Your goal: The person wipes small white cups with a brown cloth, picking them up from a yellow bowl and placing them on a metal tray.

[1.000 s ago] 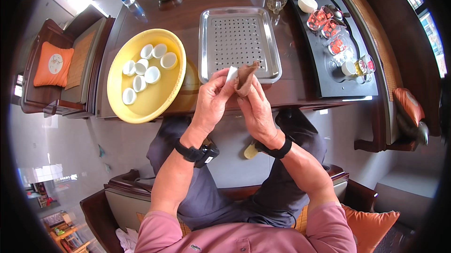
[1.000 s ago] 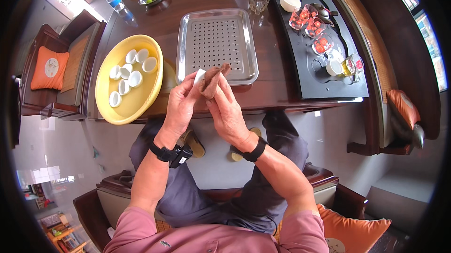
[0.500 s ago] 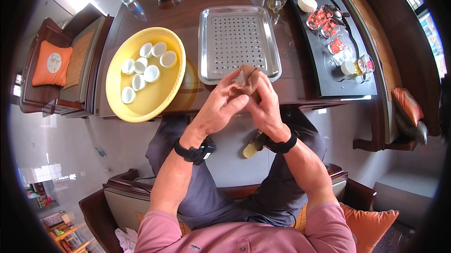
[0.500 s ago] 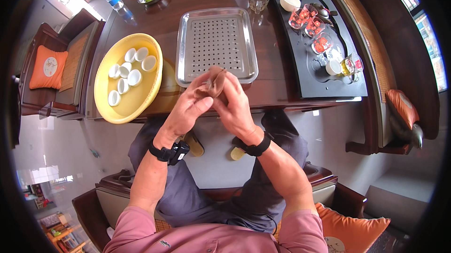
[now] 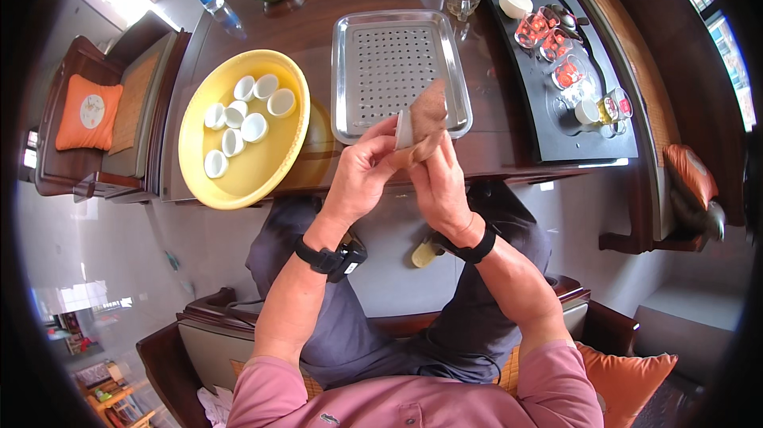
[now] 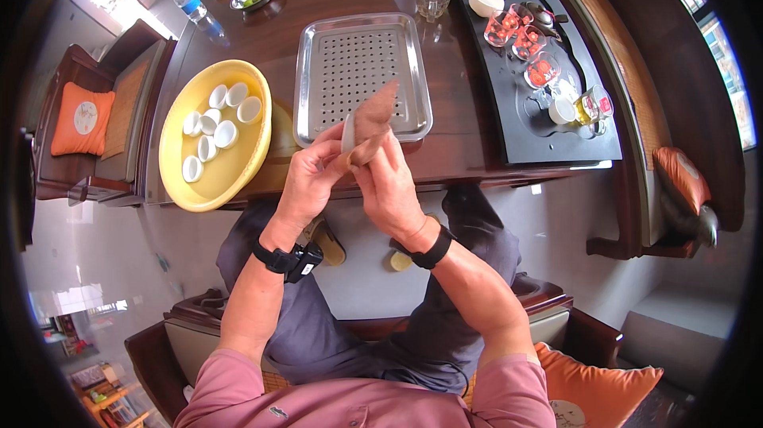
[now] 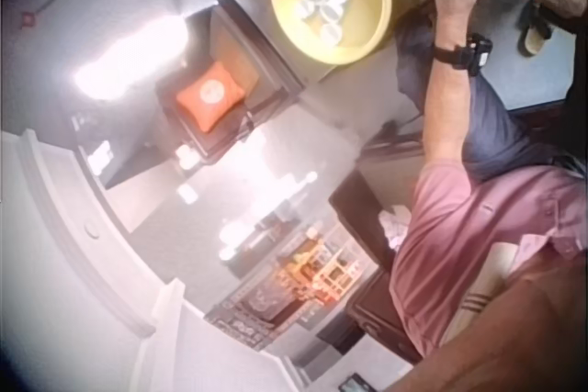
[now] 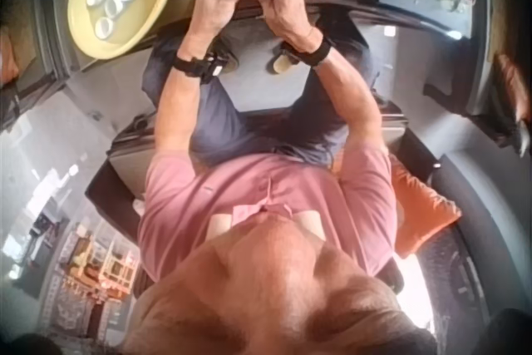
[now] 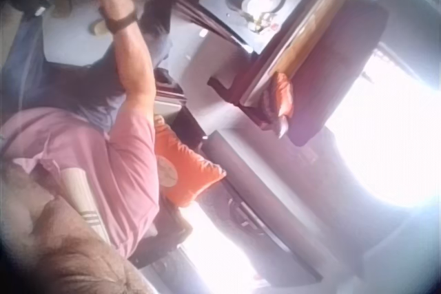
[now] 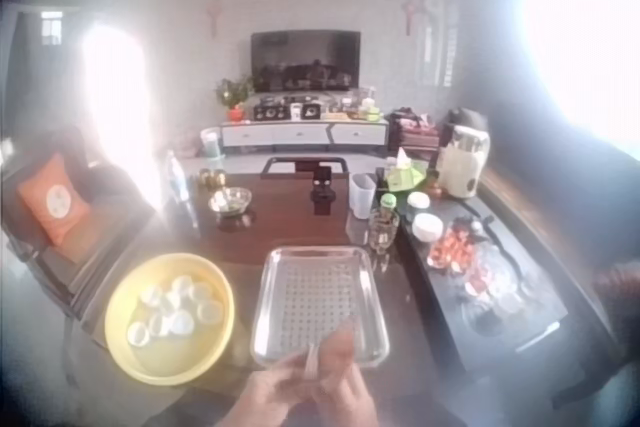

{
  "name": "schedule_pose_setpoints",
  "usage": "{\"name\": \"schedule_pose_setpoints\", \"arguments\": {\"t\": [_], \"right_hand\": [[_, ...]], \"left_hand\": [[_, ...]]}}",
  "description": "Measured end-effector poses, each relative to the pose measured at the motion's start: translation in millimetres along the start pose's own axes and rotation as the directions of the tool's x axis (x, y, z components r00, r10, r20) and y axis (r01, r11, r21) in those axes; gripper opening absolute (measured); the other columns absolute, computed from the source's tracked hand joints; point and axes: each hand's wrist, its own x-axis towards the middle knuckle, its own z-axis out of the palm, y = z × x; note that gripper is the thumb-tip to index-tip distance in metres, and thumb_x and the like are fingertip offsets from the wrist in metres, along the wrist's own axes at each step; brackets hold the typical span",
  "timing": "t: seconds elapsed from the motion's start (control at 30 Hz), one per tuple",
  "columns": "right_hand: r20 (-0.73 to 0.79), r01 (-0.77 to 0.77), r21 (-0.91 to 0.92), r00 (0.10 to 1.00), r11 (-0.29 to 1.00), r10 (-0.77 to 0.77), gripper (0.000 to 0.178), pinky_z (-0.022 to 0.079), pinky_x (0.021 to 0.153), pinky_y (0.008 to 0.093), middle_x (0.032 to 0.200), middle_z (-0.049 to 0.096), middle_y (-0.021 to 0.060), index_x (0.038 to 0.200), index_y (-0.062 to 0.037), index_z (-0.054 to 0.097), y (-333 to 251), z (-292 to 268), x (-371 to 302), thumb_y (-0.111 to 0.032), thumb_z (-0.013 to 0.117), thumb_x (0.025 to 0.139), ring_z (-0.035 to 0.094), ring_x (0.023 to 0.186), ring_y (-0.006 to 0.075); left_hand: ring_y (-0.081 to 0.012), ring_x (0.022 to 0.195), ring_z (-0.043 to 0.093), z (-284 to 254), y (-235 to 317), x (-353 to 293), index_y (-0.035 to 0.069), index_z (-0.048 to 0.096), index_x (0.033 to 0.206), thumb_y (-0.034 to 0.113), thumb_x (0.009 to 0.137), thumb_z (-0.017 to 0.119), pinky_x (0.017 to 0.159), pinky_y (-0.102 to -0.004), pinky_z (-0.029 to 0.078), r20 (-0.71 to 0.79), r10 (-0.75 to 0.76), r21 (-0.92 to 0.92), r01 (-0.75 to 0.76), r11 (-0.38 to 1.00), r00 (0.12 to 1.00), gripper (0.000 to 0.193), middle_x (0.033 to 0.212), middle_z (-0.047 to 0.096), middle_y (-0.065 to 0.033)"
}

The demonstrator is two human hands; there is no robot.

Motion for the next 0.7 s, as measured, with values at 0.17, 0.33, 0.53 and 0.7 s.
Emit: {"name": "schedule_pose_setpoints", "arguments": {"t": [0.17,0.33,0.53,0.7], "right_hand": [[0.019,-0.326,0.164,0.945,0.931,0.327,0.025,0.056,0.074,0.0365,0.096,0.067,0.0146,0.115,0.0013,0.061,-5.6,-7.0,0.4,0.004,0.064,0.090,0.069,0.083,0.0252],[0.211,-0.582,0.666,0.747,0.467,0.631,0.016,0.048,0.059,0.0238,0.085,0.067,0.0010,0.109,0.0012,0.063,6.2,-6.2,2.1,-0.010,0.065,0.097,0.059,0.070,0.0053],[0.293,-0.630,0.688,0.697,0.362,0.655,0.017,0.050,0.058,0.0249,0.084,0.068,0.0035,0.105,0.0003,0.063,7.7,-11.2,2.3,-0.015,0.064,0.099,0.061,0.064,0.0088],[0.327,-0.613,0.723,0.711,0.319,0.623,0.018,0.051,0.058,0.0263,0.085,0.068,0.0055,0.107,-0.0001,0.061,8.8,-11.7,4.6,-0.017,0.063,0.101,0.064,0.067,0.0120]], "left_hand": [[-0.0167,0.116,0.061,0.1,-0.8,1.0,-0.003,0.071,0.113,0.012,0.096,0.070,0.092,-0.0305,0.054,-0.044,0.115,0.008,-0.115,0.993,0.992,0.023,0.145,0.053,-0.0102],[-0.0278,0.112,0.066,3.1,-0.4,6.0,-0.002,0.071,0.106,0.006,0.092,0.071,0.094,-0.0370,0.055,0.048,0.435,0.673,-0.351,0.651,0.899,0.017,0.139,0.056,-0.0142],[-0.0314,0.113,0.063,3.5,1.0,6.8,-0.001,0.071,0.102,0.004,0.089,0.072,0.093,-0.0380,0.056,0.056,0.491,0.674,-0.395,0.624,0.870,0.015,0.135,0.056,-0.0158],[-0.0318,0.114,0.062,-1.0,8.3,5.7,0.000,0.067,0.109,0.004,0.082,0.077,0.094,-0.0392,0.055,0.032,0.516,0.623,-0.421,0.659,0.856,0.029,0.131,0.056,-0.0154]]}}
